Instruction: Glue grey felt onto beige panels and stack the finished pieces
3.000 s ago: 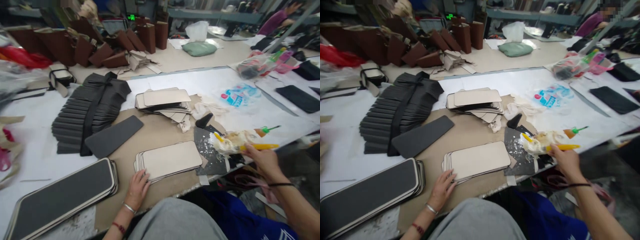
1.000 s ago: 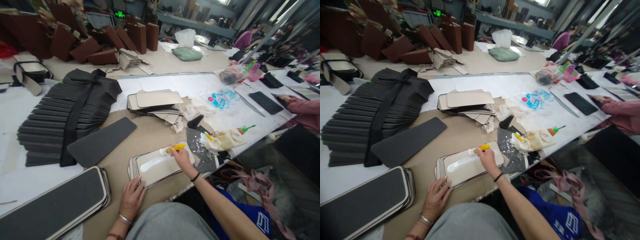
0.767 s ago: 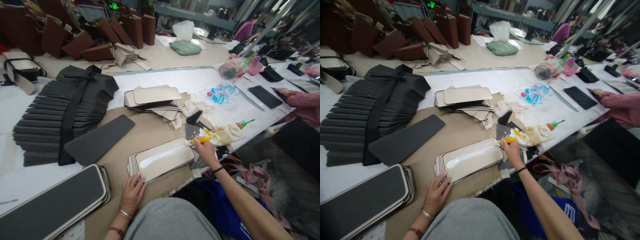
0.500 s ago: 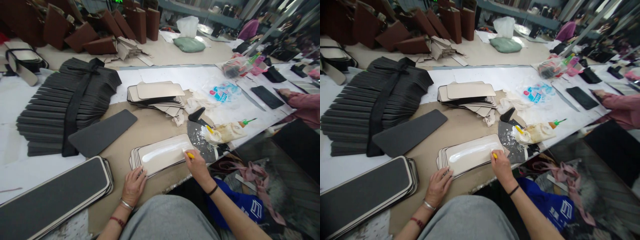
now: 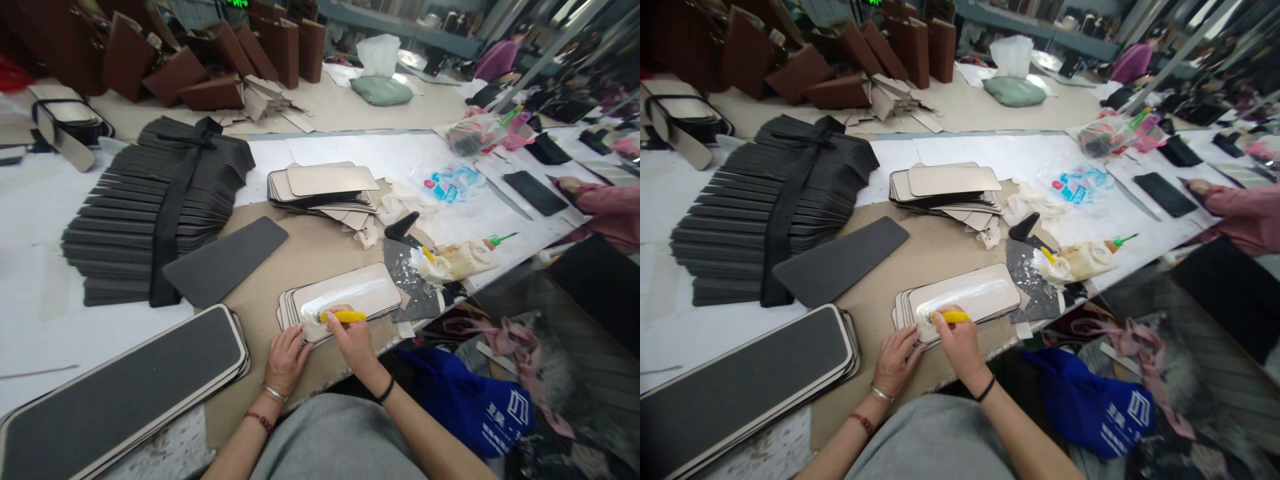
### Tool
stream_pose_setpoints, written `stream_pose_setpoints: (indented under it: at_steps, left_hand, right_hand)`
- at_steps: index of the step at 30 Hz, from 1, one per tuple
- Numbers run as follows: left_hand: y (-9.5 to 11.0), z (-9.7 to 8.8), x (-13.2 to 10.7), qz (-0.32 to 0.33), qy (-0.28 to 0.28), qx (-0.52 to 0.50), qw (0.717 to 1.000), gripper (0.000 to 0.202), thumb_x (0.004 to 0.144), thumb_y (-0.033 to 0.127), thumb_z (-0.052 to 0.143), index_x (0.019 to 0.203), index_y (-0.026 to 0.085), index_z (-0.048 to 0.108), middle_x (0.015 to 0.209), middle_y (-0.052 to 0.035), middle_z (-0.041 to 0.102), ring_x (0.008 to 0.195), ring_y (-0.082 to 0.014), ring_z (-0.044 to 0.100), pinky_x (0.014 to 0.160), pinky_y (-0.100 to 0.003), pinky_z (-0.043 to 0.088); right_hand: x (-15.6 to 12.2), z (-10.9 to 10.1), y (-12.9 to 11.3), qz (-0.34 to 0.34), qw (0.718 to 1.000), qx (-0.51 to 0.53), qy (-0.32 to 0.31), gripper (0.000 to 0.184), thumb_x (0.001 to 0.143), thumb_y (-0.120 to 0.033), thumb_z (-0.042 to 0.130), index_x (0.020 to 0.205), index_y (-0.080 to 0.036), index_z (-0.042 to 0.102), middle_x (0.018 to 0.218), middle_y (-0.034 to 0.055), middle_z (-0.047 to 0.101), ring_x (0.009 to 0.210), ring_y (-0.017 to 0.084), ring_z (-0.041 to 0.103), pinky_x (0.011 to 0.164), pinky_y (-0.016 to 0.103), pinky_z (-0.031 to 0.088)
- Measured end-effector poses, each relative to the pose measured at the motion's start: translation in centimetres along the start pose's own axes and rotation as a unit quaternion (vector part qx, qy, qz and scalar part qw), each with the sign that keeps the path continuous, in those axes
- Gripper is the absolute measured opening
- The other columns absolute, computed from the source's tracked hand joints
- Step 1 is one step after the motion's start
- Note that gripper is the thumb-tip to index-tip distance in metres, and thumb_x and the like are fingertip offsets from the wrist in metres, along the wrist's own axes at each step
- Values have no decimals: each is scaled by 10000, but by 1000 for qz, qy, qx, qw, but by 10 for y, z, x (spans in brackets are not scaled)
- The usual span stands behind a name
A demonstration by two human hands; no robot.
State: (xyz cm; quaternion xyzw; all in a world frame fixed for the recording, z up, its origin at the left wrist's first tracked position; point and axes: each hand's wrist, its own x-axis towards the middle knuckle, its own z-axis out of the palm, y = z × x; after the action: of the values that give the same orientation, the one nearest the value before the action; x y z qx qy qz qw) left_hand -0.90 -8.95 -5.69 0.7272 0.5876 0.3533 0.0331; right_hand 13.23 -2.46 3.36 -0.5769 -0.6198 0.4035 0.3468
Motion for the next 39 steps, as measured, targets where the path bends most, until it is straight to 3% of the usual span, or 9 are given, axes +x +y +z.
stream_pose_setpoints:
  at_steps: [3, 5, 7, 13, 19, 24, 32, 36, 39]
  left_hand:
    - [0, -1, 1, 3, 10, -7, 1000, 176, 795, 252, 552, 947, 170, 587, 982, -96, 649, 918, -196, 582, 755, -327, 455]
    - [0, -1, 2, 1, 10, -6, 1000, 175, 791, 245, 555, 948, 177, 593, 979, -93, 650, 917, -196, 582, 756, -328, 452]
    - [0, -1, 2, -1, 6, -2, 1000, 177, 786, 238, 559, 949, 181, 597, 980, -91, 650, 919, -194, 581, 763, -329, 449]
    - [4, -2, 4, 16, 2, 22, 1000, 179, 786, 232, 565, 957, 181, 581, 983, -91, 645, 918, -191, 585, 772, -328, 456]
    - [6, -3, 5, 36, -5, 45, 998, 213, 783, 222, 564, 990, 170, 571, 994, -106, 637, 915, -200, 591, 761, -335, 482]
    - [11, -5, 6, 27, -29, 65, 997, 231, 789, 230, 546, 1014, 179, 566, 1023, -99, 634, 933, -201, 593, 775, -343, 496]
    - [24, -7, 10, 12, -45, 108, 993, 230, 792, 283, 535, 994, 175, 562, 1030, -104, 631, 936, -205, 597, 776, -351, 518]
    - [28, -4, 10, 12, -32, 134, 990, 202, 817, 279, 497, 971, 168, 567, 1002, -104, 642, 913, -200, 606, 757, -344, 526]
    - [31, -3, 11, 1, -29, 140, 990, 200, 824, 279, 481, 968, 172, 570, 999, -104, 643, 902, -199, 611, 746, -343, 529]
  right_hand:
    - [9, 10, 8, 51, 998, 42, -6, 235, 805, -390, 482, 799, -175, 577, 756, 30, 617, 578, 128, 590, 585, 254, 488]
    - [14, 1, 19, 67, 997, 21, 15, 249, 791, -410, 490, 801, -176, 575, 730, 26, 620, 571, 137, 598, 585, 259, 489]
    - [18, -22, 34, 75, 996, -21, 41, 264, 781, -428, 493, 799, -178, 578, 699, 25, 624, 574, 149, 605, 595, 269, 487]
    - [33, -117, 75, 82, 977, -161, 114, 333, 766, -479, 457, 779, -182, 605, 616, 34, 643, 597, 187, 619, 631, 299, 460]
    - [47, -163, 87, 46, 964, -225, 132, 342, 782, -470, 427, 803, -184, 613, 654, 39, 663, 628, 189, 624, 631, 291, 444]
    - [57, -178, 86, 3, 970, -212, 116, 330, 791, -466, 434, 802, -188, 610, 697, 44, 668, 665, 188, 625, 636, 286, 442]
    - [95, -169, 87, 21, 993, -109, 42, 340, 782, -455, 438, 820, -171, 621, 684, 38, 666, 602, 176, 626, 628, 290, 456]
    - [106, -182, 100, -12, 987, -143, 78, 380, 767, -485, 432, 805, -159, 624, 741, 70, 671, 658, 203, 624, 658, 323, 453]
    - [101, -187, 105, -30, 988, -134, 66, 375, 775, -494, 428, 809, -172, 615, 722, 62, 671, 641, 201, 624, 628, 313, 453]
